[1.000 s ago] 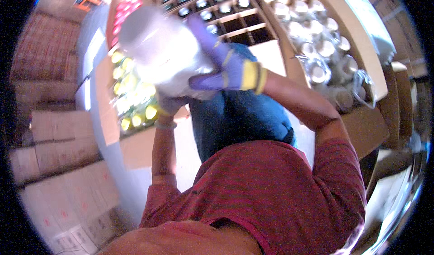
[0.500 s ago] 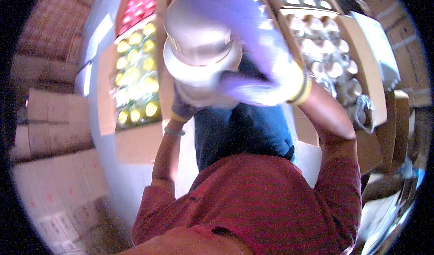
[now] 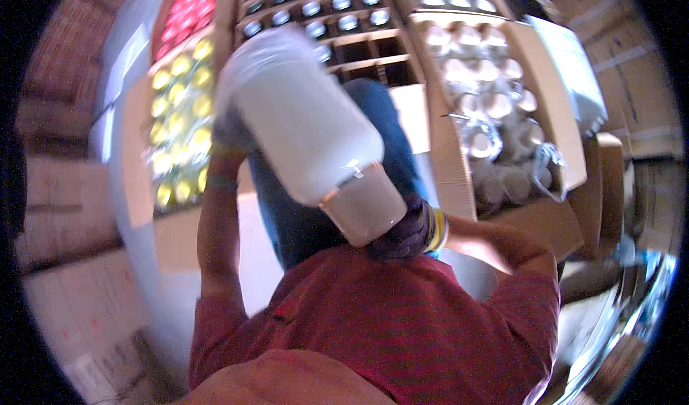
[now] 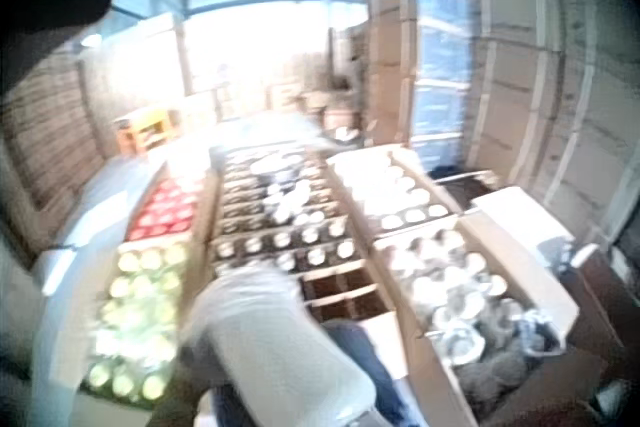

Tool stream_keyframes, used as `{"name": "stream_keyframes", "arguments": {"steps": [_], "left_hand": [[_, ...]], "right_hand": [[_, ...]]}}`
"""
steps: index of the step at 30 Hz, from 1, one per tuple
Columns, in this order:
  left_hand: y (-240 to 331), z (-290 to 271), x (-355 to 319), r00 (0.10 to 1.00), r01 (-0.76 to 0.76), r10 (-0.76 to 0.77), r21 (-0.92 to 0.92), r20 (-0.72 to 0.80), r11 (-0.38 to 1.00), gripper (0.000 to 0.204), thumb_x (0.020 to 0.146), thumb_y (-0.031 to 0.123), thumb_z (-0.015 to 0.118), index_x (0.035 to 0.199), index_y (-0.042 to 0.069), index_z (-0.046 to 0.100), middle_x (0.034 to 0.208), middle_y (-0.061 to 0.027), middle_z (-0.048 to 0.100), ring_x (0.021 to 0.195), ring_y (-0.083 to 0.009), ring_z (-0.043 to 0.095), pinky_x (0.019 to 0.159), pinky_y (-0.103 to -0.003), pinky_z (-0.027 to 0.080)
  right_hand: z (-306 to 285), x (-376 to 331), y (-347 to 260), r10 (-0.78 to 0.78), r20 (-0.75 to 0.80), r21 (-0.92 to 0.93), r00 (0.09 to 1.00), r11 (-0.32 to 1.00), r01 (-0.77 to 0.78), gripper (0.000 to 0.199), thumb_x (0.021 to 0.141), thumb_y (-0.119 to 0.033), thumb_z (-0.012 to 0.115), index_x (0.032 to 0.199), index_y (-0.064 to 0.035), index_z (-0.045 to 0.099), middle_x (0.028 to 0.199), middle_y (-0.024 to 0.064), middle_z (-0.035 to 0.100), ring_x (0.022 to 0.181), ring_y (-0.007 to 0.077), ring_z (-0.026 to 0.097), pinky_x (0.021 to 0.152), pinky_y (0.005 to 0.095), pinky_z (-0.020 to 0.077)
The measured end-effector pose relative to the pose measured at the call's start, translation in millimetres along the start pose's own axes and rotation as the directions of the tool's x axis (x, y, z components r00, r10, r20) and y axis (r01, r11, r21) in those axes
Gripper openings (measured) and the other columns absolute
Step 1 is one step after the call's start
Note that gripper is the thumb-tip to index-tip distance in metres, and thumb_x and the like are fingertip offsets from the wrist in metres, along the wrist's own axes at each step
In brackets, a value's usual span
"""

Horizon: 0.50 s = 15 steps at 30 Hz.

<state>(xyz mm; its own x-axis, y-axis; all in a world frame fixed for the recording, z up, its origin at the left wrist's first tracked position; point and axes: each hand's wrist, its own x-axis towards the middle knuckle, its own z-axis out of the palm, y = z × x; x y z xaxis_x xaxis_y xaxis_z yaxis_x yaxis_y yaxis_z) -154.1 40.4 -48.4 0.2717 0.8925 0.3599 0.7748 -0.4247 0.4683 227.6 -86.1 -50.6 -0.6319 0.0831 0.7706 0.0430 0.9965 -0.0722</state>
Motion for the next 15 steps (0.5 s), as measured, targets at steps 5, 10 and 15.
{"name": "stream_keyframes", "arguments": {"steps": [5, 10, 15], "left_hand": [[-12, 39, 43, 0.975, 0.036, 0.09, -0.549, 0.202, 0.835, 0.044, 0.092, 0.015, 0.057, 0.134, 0.006, 0.048, 0.135, -0.0094, 0.052, 0.125, -0.0205, 0.049, 0.109, -0.033, 0.035], [-10, 40, 38, 0.975, 0.055, 0.178, -0.924, 0.131, 0.379, 0.045, 0.094, 0.012, 0.056, 0.137, 0.005, 0.045, 0.136, -0.0109, 0.05, 0.126, -0.0194, 0.047, 0.108, -0.033, 0.038], [81, -13, 69, 0.985, 0.168, 0.027, -0.985, 0.167, -0.038, 0.047, 0.094, 0.022, 0.052, 0.135, 0.001, 0.044, 0.131, -0.0137, 0.054, 0.122, -0.0245, 0.052, 0.105, -0.038, 0.041]], "right_hand": [[6, -1, -22, -0.02, 0.401, 0.206, 0.916, 0.976, -0.068, 0.028, 0.076, -0.023, 0.06, 0.102, -0.0172, 0.068, 0.113, 0.0083, 0.065, 0.104, 0.0239, 0.062, 0.091, 0.0459, 0.0467], [-25, 123, 82, 0.359, -0.23, 0.048, 0.905, 0.933, -0.358, 0.048, 0.085, -0.037, 0.062, 0.125, -0.0108, 0.059, 0.142, 0.0217, 0.041, 0.131, 0.0389, 0.04, 0.11, 0.0549, 0.0245], [-24, 125, 153, 0.577, 0.293, 0.437, 0.762, 0.628, -0.644, 0.038, 0.098, -0.019, 0.046, 0.131, -0.0017, 0.052, 0.128, 0.0209, 0.056, 0.118, 0.0292, 0.056, 0.102, 0.035, 0.0419]]}}
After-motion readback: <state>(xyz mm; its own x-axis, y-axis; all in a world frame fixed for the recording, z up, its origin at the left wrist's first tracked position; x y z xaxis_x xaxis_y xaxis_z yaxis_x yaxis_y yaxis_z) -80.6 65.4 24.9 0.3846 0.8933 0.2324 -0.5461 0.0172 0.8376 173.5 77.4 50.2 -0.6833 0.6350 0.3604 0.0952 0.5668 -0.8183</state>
